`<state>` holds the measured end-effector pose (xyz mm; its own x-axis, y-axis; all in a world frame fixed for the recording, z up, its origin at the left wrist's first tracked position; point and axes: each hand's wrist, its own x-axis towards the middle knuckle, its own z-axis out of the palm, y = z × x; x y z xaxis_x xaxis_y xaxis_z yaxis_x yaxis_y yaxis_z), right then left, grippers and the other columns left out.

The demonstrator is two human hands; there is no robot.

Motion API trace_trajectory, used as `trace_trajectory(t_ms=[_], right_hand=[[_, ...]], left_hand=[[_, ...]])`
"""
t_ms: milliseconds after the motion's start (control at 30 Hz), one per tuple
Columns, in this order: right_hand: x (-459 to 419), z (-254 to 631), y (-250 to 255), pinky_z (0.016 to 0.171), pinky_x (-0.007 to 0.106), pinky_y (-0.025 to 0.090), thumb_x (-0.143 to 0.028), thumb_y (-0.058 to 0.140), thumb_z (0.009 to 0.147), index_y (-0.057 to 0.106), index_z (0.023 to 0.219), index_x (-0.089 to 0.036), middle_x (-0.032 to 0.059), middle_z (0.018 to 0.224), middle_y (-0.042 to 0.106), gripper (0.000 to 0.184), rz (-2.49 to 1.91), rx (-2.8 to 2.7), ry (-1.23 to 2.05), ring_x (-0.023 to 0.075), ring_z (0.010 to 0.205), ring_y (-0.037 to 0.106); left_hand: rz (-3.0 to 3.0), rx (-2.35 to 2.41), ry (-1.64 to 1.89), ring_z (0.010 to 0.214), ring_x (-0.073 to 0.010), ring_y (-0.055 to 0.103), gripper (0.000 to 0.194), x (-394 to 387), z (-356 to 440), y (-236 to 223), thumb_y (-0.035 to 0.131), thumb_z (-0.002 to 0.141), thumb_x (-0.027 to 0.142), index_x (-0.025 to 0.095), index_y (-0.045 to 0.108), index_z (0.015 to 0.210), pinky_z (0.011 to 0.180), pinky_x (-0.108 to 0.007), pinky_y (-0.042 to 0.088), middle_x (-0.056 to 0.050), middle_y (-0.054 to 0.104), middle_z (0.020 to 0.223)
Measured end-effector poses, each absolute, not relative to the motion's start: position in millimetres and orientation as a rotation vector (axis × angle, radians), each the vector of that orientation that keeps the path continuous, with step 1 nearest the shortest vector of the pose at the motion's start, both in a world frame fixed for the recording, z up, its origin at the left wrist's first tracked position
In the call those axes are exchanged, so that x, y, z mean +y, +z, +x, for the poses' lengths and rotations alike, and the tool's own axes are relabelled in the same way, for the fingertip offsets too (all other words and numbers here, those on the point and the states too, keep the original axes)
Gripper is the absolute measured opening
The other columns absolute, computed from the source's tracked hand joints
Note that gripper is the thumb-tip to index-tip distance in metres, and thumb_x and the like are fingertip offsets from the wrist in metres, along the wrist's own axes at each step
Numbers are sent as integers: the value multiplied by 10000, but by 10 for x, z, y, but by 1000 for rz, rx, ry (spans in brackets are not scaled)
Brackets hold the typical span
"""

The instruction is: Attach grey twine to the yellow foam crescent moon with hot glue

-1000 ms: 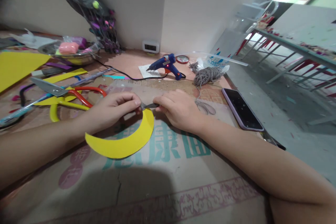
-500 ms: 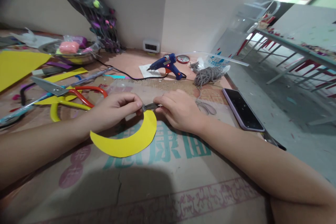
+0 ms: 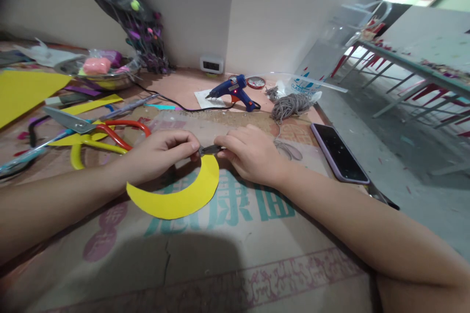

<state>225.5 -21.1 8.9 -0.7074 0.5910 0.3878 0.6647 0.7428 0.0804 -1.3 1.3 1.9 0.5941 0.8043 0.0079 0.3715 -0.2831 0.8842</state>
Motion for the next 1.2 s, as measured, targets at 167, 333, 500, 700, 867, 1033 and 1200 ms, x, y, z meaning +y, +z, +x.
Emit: trace_trajectory(t_ms=[167,333,500,700,867,1033,1200], right_hand=[[-209,2258,84,633,307,262,-254,390,957,617,1018,-116,63,777,625,272,-941,-2599,-310,181,707,506],[-211,2251,90,635,305,264,-256,397,957,612,1020,-121,59,779,626,262,-946,-2608,-307,181,709,508],[-213,2241,105,635,297,264,-254,396,955,611,1016,-131,57,780,629,255,-963,-2625,-244,177,712,512],[-203,2254,94,634,295,262,-255,410,950,614,1003,-142,58,775,637,239,-957,-2629,-259,177,717,522],[-203,2248,88,627,295,261,-252,408,951,622,998,-137,57,765,642,248,-974,-2625,-278,175,707,529],[-210,2254,66,650,294,293,-297,391,961,619,1016,-120,74,795,646,293,-1033,-2578,-227,181,718,530],[-218,2275,62,675,302,317,-344,367,964,606,1039,-120,84,834,640,336,-1039,-2556,-188,193,743,529]], left_hand=[[1880,948,563,709,-145,563,307,10,-18,16,461,879,428,179,602,766,642,-262,427,12,618,732],[1897,944,576,707,-138,560,300,9,-20,21,466,880,420,177,600,766,638,-250,425,16,618,735],[1915,950,576,707,-139,560,288,8,-11,36,470,873,404,175,606,762,634,-241,424,14,619,737],[1912,964,563,689,-142,565,295,2,-17,51,462,874,409,176,605,763,614,-240,422,10,624,728],[1922,967,563,669,-136,554,290,-7,-15,61,462,874,399,174,606,761,600,-234,412,13,616,719],[1909,949,563,675,-138,553,324,-4,-20,35,450,886,439,172,591,769,608,-242,418,10,607,722],[1882,954,559,690,-142,561,313,4,-30,4,446,891,435,177,574,769,615,-247,425,3,615,746]])
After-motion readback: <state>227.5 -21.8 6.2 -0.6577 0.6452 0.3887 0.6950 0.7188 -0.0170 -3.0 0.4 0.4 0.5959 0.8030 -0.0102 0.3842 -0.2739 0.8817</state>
